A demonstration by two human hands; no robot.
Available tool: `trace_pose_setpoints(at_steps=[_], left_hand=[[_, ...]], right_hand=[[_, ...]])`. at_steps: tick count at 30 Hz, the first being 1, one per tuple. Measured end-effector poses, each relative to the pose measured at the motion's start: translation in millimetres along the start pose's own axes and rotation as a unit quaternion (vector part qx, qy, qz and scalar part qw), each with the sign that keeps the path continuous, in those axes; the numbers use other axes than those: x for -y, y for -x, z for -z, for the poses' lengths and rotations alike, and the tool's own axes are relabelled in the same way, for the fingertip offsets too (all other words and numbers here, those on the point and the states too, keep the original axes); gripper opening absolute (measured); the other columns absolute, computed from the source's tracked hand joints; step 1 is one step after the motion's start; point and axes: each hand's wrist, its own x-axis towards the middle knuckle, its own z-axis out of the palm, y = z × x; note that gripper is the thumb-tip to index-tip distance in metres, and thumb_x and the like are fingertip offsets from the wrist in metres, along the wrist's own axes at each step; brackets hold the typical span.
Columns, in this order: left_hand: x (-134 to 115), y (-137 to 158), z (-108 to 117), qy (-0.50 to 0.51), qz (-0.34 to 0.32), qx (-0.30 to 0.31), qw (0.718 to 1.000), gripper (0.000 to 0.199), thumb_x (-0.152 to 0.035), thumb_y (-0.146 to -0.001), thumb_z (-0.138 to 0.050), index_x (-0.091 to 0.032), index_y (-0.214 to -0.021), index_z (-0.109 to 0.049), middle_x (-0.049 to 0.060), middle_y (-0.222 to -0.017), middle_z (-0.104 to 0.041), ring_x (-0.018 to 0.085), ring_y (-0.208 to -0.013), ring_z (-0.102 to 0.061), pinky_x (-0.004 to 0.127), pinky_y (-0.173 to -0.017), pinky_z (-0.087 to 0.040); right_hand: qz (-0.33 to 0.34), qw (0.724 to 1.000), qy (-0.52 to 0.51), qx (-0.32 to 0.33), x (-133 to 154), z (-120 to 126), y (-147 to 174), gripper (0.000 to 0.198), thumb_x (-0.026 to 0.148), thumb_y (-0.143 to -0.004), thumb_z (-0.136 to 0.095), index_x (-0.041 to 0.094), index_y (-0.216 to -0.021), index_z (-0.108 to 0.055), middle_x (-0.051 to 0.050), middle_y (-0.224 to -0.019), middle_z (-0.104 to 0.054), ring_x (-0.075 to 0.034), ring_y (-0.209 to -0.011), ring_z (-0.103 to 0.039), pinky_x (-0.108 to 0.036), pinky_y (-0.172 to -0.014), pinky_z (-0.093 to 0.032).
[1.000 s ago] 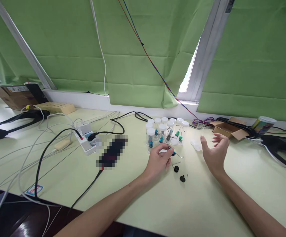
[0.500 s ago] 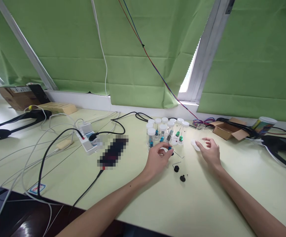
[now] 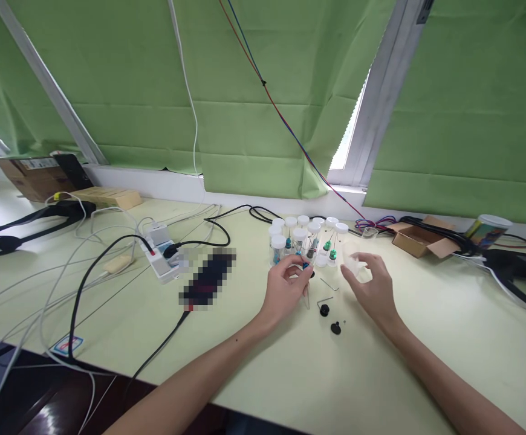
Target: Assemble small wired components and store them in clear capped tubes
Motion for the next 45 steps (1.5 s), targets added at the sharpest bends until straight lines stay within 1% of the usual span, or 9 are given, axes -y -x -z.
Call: trace_pose_setpoints(at_steps=[5,9,18,25,29,31,39,41,45], left_hand=[[-1.8,-0.5,-0.6,0.016,0.008,0.011,1.000,0.025,-0.041,-0.074,-0.068,-0.018,-0.079,-0.059,0.000,-0.074,-0.057,0.008,-0.046,-0.050,0.023,-0.045,-0.041],[-1.4,-0.7,0.1,0.031,0.001,0.017,0.999,0.024,-0.040,-0.076,-0.067,-0.017,-0.079,-0.059,0.001,-0.076,-0.057,0.007,-0.047,-0.051,0.023,-0.045,-0.042],[-13.4,3.2,0.8,0.023,-0.017,-0.009,1.000,0.023,-0.040,-0.080,-0.064,-0.018,-0.078,-0.059,-0.004,-0.056,-0.053,0.008,-0.042,-0.049,0.023,-0.046,-0.042],[-15.9,7.9,-2.4,0.025,-0.032,0.012,0.999,0.021,-0.039,-0.080,-0.065,-0.018,-0.080,-0.060,0.000,-0.070,-0.056,0.008,-0.049,-0.052,0.023,-0.046,-0.044],[-13.8,8.9,-2.9,0.008,-0.048,0.018,0.999,0.023,-0.039,-0.081,-0.063,-0.017,-0.074,-0.062,0.004,-0.089,-0.056,0.006,-0.048,-0.050,0.023,-0.043,-0.043],[-13.4,8.3,-2.3,-0.003,-0.053,0.011,0.999,0.024,-0.038,-0.081,-0.063,-0.016,-0.071,-0.064,0.004,-0.090,-0.054,0.005,-0.048,-0.049,0.023,-0.042,-0.043],[-9.2,2.4,1.2,-0.021,-0.010,-0.011,1.000,0.024,-0.038,-0.078,-0.067,-0.015,-0.071,-0.068,0.003,-0.081,-0.054,0.004,-0.047,-0.041,0.020,-0.039,-0.031],[-8.4,1.3,2.4,-0.008,0.020,-0.005,1.000,0.024,-0.039,-0.077,-0.067,-0.015,-0.075,-0.068,0.001,-0.071,-0.054,0.004,-0.045,-0.037,0.020,-0.039,-0.028],[-9.1,0.4,5.0,0.018,0.055,0.024,0.998,0.025,-0.039,-0.080,-0.065,-0.014,-0.080,-0.068,-0.005,-0.048,-0.042,0.004,-0.040,-0.032,0.021,-0.041,-0.025]], right_hand=[[0.071,0.989,-0.017,0.127,11.0,-4.1,5.8,0.022,0.037,-0.085,-0.058,0.022,-0.100,-0.060,-0.009,-0.098,-0.061,-0.026,-0.093,-0.059,-0.042,-0.083,-0.046],[0.113,0.980,-0.023,0.164,10.2,-5.4,8.2,0.024,0.036,-0.087,-0.056,0.023,-0.106,-0.061,-0.009,-0.104,-0.061,-0.025,-0.096,-0.059,-0.040,-0.083,-0.047],[0.137,0.977,0.004,0.161,6.4,-5.8,8.5,0.026,0.035,-0.088,-0.055,0.025,-0.111,-0.060,-0.009,-0.105,-0.062,-0.026,-0.097,-0.059,-0.043,-0.086,-0.046],[0.152,0.973,0.015,0.171,8.6,-7.8,12.4,0.028,0.035,-0.088,-0.057,0.024,-0.113,-0.059,-0.010,-0.105,-0.060,-0.026,-0.099,-0.058,-0.045,-0.087,-0.046],[0.162,0.970,0.002,0.180,11.2,-8.0,13.9,0.028,0.035,-0.087,-0.057,0.025,-0.113,-0.059,-0.010,-0.104,-0.060,-0.027,-0.099,-0.056,-0.045,-0.086,-0.047],[0.164,0.970,-0.006,0.179,12.6,-7.6,14.0,0.027,0.034,-0.087,-0.058,0.025,-0.112,-0.059,-0.009,-0.103,-0.061,-0.027,-0.098,-0.055,-0.044,-0.084,-0.048],[0.172,0.968,-0.019,0.180,17.1,-4.5,12.7,0.025,0.033,-0.087,-0.058,0.024,-0.111,-0.060,-0.009,-0.100,-0.064,-0.027,-0.095,-0.055,-0.045,-0.081,-0.049],[0.177,0.967,-0.021,0.181,15.8,-4.3,12.5,0.025,0.032,-0.087,-0.058,0.024,-0.110,-0.060,-0.009,-0.100,-0.064,-0.027,-0.094,-0.056,-0.046,-0.081,-0.049],[0.183,0.966,-0.021,0.182,13.1,-4.5,11.8,0.026,0.031,-0.087,-0.059,0.023,-0.112,-0.059,-0.010,-0.101,-0.064,-0.027,-0.096,-0.056,-0.046,-0.082,-0.049]])
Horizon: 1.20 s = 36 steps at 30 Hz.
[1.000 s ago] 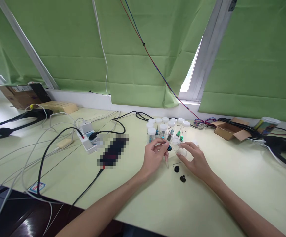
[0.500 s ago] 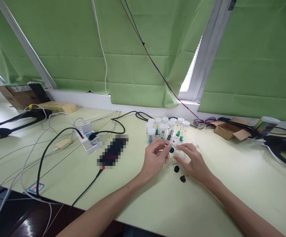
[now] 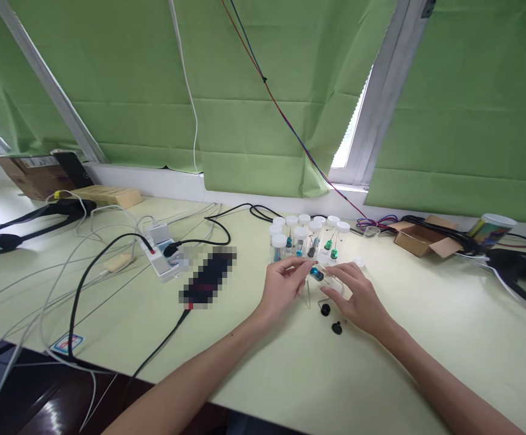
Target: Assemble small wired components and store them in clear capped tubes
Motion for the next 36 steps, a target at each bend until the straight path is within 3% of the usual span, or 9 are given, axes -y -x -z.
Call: trace_pose_setpoints(at_steps=[7,14,22,36], left_hand=[[-1.3,0.4,1.9,0.067,0.020,0.050,0.996,0.020,-0.035,-0.081,-0.063,-0.016,-0.082,-0.063,-0.004,-0.053,-0.049,0.005,-0.038,-0.038,0.020,-0.038,-0.026],[-3.0,2.5,2.5,0.119,-0.003,0.080,0.990,0.015,-0.030,-0.084,-0.058,-0.017,-0.077,-0.055,-0.002,-0.065,-0.053,0.006,-0.040,-0.044,0.021,-0.038,-0.030],[1.0,-1.0,0.8,0.073,0.005,0.017,0.997,0.034,-0.043,-0.084,-0.059,-0.017,-0.065,-0.048,-0.005,-0.055,-0.047,0.004,-0.036,-0.038,0.020,-0.036,-0.025],[2.8,-1.2,2.2,0.089,0.016,0.000,0.996,0.027,-0.036,-0.083,-0.059,-0.017,-0.067,-0.048,-0.006,-0.052,-0.049,0.004,-0.032,-0.036,0.019,-0.033,-0.024]], right_hand=[[0.004,1.000,-0.004,-0.006,1.3,1.9,-2.3,0.024,0.030,-0.088,-0.058,0.024,-0.111,-0.060,-0.009,-0.102,-0.065,-0.026,-0.095,-0.057,-0.045,-0.081,-0.050],[-0.003,1.000,-0.007,-0.001,-0.1,1.9,-1.9,0.026,0.029,-0.087,-0.059,0.024,-0.112,-0.059,-0.009,-0.102,-0.063,-0.026,-0.097,-0.056,-0.044,-0.084,-0.049],[-0.023,0.999,-0.022,-0.003,0.5,1.2,-0.5,0.024,0.029,-0.088,-0.058,0.023,-0.112,-0.058,-0.009,-0.104,-0.060,-0.024,-0.096,-0.059,-0.040,-0.082,-0.050],[-0.027,0.999,-0.037,0.002,5.1,3.1,-0.2,0.022,0.026,-0.090,-0.054,0.023,-0.112,-0.055,-0.008,-0.102,-0.064,-0.022,-0.091,-0.061,-0.035,-0.076,-0.052]])
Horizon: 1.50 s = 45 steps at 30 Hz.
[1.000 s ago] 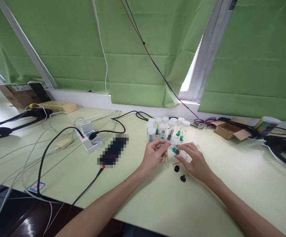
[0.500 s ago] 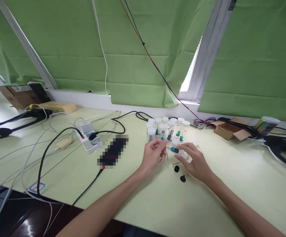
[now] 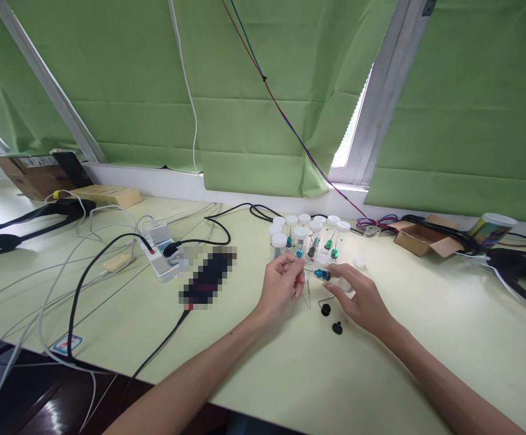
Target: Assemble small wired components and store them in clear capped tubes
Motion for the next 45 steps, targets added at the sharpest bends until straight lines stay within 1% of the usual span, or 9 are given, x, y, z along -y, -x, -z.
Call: trace_pose_setpoints(at_steps=[5,8,14,20,24,28,33,41,45], left_hand=[[0.6,-0.8,0.0,0.013,0.012,-0.002,1.000,0.023,-0.034,-0.081,-0.062,-0.019,-0.072,-0.047,-0.006,-0.052,-0.052,0.004,-0.031,-0.036,0.017,-0.030,-0.021],[0.5,-1.0,-0.8,0.020,0.010,-0.005,1.000,0.024,-0.035,-0.079,-0.063,-0.020,-0.073,-0.045,-0.006,-0.052,-0.052,0.005,-0.030,-0.036,0.017,-0.029,-0.021],[-1.3,-0.5,-3.5,0.027,0.004,-0.011,1.000,0.023,-0.031,-0.079,-0.062,-0.020,-0.072,-0.044,-0.007,-0.050,-0.052,0.004,-0.029,-0.034,0.016,-0.028,-0.020],[-1.9,0.4,-4.3,0.032,0.004,-0.012,0.999,0.023,-0.029,-0.078,-0.061,-0.020,-0.070,-0.042,-0.007,-0.048,-0.051,0.003,-0.028,-0.032,0.016,-0.029,-0.020],[-1.5,0.8,-4.5,0.037,0.003,-0.012,0.999,0.021,-0.028,-0.078,-0.060,-0.020,-0.070,-0.042,-0.007,-0.047,-0.051,0.003,-0.028,-0.031,0.016,-0.030,-0.020],[-3.1,0.8,-5.3,0.039,0.004,-0.011,0.999,0.021,-0.026,-0.075,-0.061,-0.020,-0.068,-0.042,-0.007,-0.046,-0.051,0.003,-0.027,-0.031,0.016,-0.030,-0.020],[-3.4,1.0,-5.2,0.032,0.008,-0.014,0.999,0.021,-0.026,-0.074,-0.061,-0.020,-0.067,-0.042,-0.008,-0.045,-0.050,0.003,-0.027,-0.030,0.015,-0.030,-0.020],[-5.8,2.1,-5.9,0.019,0.019,-0.022,0.999,0.027,-0.033,-0.073,-0.066,-0.020,-0.070,-0.043,-0.009,-0.044,-0.047,0.002,-0.028,-0.029,0.014,-0.031,-0.019],[-5.1,1.7,-4.2,0.008,0.015,-0.015,1.000,0.028,-0.035,-0.075,-0.067,-0.020,-0.072,-0.043,-0.009,-0.046,-0.048,0.002,-0.030,-0.030,0.015,-0.032,-0.018]], right_hand=[[-0.009,1.000,-0.002,-0.001,0.0,-0.1,1.3,0.025,0.029,-0.091,-0.053,0.023,-0.115,-0.054,-0.008,-0.101,-0.062,-0.021,-0.088,-0.060,-0.032,-0.066,-0.055],[-0.012,1.000,-0.005,-0.003,0.1,0.2,1.5,0.025,0.030,-0.091,-0.053,0.023,-0.115,-0.054,-0.008,-0.100,-0.062,-0.021,-0.087,-0.060,-0.030,-0.059,-0.054],[-0.008,1.000,-0.010,-0.006,2.0,1.0,1.0,0.023,0.030,-0.091,-0.053,0.023,-0.112,-0.055,-0.009,-0.101,-0.062,-0.021,-0.084,-0.061,-0.029,-0.057,-0.052],[-0.008,1.000,-0.028,-0.005,1.9,0.5,2.4,0.024,0.027,-0.089,-0.055,0.023,-0.113,-0.054,-0.009,-0.101,-0.062,-0.021,-0.086,-0.060,-0.026,-0.050,-0.049],[-0.012,0.999,-0.032,-0.006,1.7,0.1,2.7,0.025,0.027,-0.089,-0.056,0.023,-0.113,-0.054,-0.008,-0.102,-0.062,-0.021,-0.086,-0.060,-0.027,-0.053,-0.051],[-0.007,1.000,-0.030,-0.003,1.7,0.0,2.7,0.025,0.026,-0.089,-0.055,0.023,-0.114,-0.054,-0.008,-0.102,-0.062,-0.021,-0.087,-0.061,-0.030,-0.062,-0.054],[0.012,1.000,-0.022,-0.013,1.2,-0.5,2.5,0.024,0.027,-0.090,-0.055,0.023,-0.113,-0.054,-0.009,-0.101,-0.063,-0.021,-0.086,-0.061,-0.034,-0.072,-0.053],[0.025,0.999,-0.016,-0.016,1.6,0.1,1.7,0.024,0.028,-0.090,-0.053,0.022,-0.114,-0.054,-0.009,-0.096,-0.063,-0.021,-0.083,-0.062,-0.033,-0.068,-0.053],[0.023,0.999,-0.024,-0.013,0.1,-0.7,2.3,0.026,0.026,-0.090,-0.055,0.023,-0.116,-0.053,-0.009,-0.098,-0.062,-0.021,-0.085,-0.061,-0.033,-0.071,-0.053]])
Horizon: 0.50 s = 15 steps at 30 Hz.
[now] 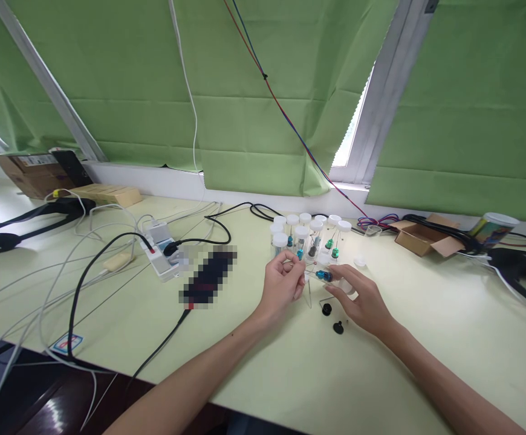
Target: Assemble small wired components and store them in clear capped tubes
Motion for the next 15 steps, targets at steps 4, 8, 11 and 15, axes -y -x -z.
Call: trace_pose_setpoints(at_steps=[4,8,11,15], left_hand=[[1.1,-0.2,1.8,-0.015,-0.007,0.006,1.000,0.027,-0.037,-0.077,-0.065,-0.020,-0.075,-0.044,-0.008,-0.049,-0.048,0.003,-0.030,-0.031,0.015,-0.032,-0.019],[0.7,1.4,0.5,-0.017,-0.005,0.011,1.000,0.028,-0.042,-0.079,-0.064,-0.021,-0.081,-0.047,-0.008,-0.051,-0.050,0.003,-0.032,-0.035,0.016,-0.034,-0.023],[0.5,3.2,-2.0,-0.002,-0.005,0.022,1.000,0.031,-0.049,-0.080,-0.060,-0.020,-0.085,-0.050,-0.006,-0.055,-0.053,0.005,-0.035,-0.041,0.018,-0.035,-0.028],[0.3,4.3,-4.1,0.052,0.010,0.050,0.997,0.039,-0.056,-0.083,-0.052,-0.019,-0.093,-0.055,-0.003,-0.060,-0.057,0.007,-0.038,-0.044,0.019,-0.035,-0.030]], right_hand=[[-0.010,1.000,0.000,0.003,-0.7,-0.7,0.9,0.027,0.027,-0.090,-0.055,0.022,-0.117,-0.053,-0.009,-0.098,-0.062,-0.021,-0.086,-0.061,-0.033,-0.070,-0.054],[-0.021,1.000,0.009,-0.006,1.8,0.0,-0.2,0.025,0.031,-0.091,-0.053,0.023,-0.114,-0.055,-0.009,-0.099,-0.064,-0.022,-0.085,-0.062,-0.033,-0.066,-0.055],[-0.029,0.999,0.013,-0.017,4.1,0.9,-1.6,0.024,0.032,-0.090,-0.054,0.023,-0.112,-0.055,-0.009,-0.097,-0.065,-0.022,-0.083,-0.063,-0.033,-0.063,-0.055],[-0.033,0.999,0.009,-0.023,5.3,1.0,-2.4,0.022,0.032,-0.089,-0.054,0.023,-0.110,-0.055,-0.008,-0.097,-0.065,-0.022,-0.082,-0.063,-0.033,-0.063,-0.055]])
